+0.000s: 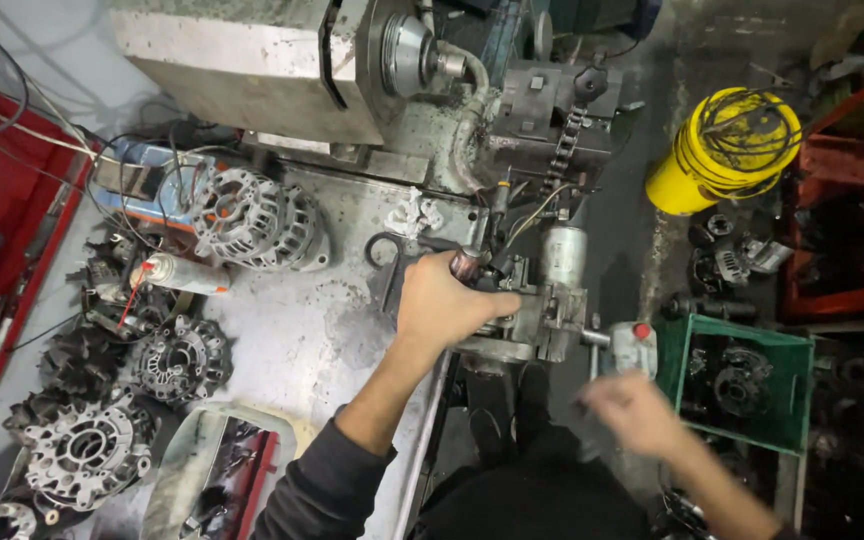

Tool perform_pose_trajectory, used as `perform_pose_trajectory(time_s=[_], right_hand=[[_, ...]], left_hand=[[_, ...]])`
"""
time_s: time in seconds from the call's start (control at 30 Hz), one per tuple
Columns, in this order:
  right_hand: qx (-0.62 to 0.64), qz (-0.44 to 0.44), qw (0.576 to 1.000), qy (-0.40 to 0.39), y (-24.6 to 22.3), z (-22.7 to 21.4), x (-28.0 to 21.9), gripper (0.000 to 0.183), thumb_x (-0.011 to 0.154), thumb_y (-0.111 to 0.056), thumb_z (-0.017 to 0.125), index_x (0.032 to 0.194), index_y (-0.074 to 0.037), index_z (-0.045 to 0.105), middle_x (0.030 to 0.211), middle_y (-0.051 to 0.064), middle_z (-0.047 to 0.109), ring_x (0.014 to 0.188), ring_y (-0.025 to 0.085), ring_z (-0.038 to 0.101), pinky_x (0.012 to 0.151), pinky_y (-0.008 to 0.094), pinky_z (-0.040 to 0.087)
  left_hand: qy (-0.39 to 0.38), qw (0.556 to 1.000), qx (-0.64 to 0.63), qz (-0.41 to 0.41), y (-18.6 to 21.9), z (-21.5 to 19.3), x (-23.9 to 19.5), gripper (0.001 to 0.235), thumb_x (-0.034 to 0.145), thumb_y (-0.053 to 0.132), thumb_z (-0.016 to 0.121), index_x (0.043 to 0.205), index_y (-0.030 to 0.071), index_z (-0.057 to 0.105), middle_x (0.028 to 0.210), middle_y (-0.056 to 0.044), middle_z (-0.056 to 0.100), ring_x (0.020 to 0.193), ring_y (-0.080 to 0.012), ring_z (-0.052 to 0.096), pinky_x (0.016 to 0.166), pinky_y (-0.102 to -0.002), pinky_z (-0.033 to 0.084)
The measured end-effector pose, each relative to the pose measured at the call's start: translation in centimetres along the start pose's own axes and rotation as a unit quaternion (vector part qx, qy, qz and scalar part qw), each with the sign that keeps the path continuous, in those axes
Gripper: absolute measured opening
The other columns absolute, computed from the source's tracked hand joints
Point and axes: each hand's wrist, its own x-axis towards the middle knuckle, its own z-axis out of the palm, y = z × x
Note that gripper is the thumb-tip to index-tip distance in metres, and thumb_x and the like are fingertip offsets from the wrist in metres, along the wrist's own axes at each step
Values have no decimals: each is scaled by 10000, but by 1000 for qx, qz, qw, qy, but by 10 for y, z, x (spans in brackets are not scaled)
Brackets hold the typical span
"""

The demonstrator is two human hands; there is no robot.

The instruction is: The person works on a car starter motor, using a hammer and a punch to tap and adjust internal components. They also use a screwdriver to manipulate parts within the motor assembly on a cluttered workbench.

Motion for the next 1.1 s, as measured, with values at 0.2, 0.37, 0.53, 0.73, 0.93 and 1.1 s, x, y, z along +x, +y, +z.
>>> perform_pose_trajectory(time_s=[0.2,0.37,0.53,0.73,0.93,1.1], right_hand=[[422,369,797,226,35,-19,79,244,923,-142,515,1095,-55,663,766,-5,650,625,152,542,579,347,498],[449,103,879,124,94,-46,49,256,880,-57,581,1086,-14,725,779,-6,637,617,131,481,545,271,421],[48,-240,968,-49,87,19,-3,379,897,-13,627,1252,-55,752,934,89,791,849,194,726,716,362,573],[551,310,752,187,152,-7,77,252,935,-98,560,1172,-78,643,841,-3,622,553,118,435,551,294,415],[368,58,922,102,19,-42,36,229,762,9,535,873,10,735,845,144,754,571,186,614,447,329,485],[-145,-60,987,-46,-43,-11,-15,333,801,-131,646,1107,-139,776,908,57,789,699,184,720,634,313,579]], left_hand=[[-8,1000,9,-2,-3,1,1,502,526,429,864,767,9,731,725,-110,760,676,-221,744,708,-359,587],[-17,1000,8,20,-7,4,6,471,515,421,872,751,39,729,709,-87,748,650,-200,722,683,-352,570],[6,1000,9,13,-13,5,7,477,516,415,875,742,22,725,699,-97,744,643,-205,721,677,-353,574],[-2,1000,4,19,-13,6,7,457,532,415,864,773,45,747,708,-86,755,644,-191,729,681,-343,574],[4,1000,4,13,-13,7,6,453,542,407,871,754,29,741,678,-82,742,621,-177,708,659,-342,572],[11,999,-34,26,-15,8,7,427,528,380,862,726,29,724,628,-58,712,569,-138,647,621,-330,554]])
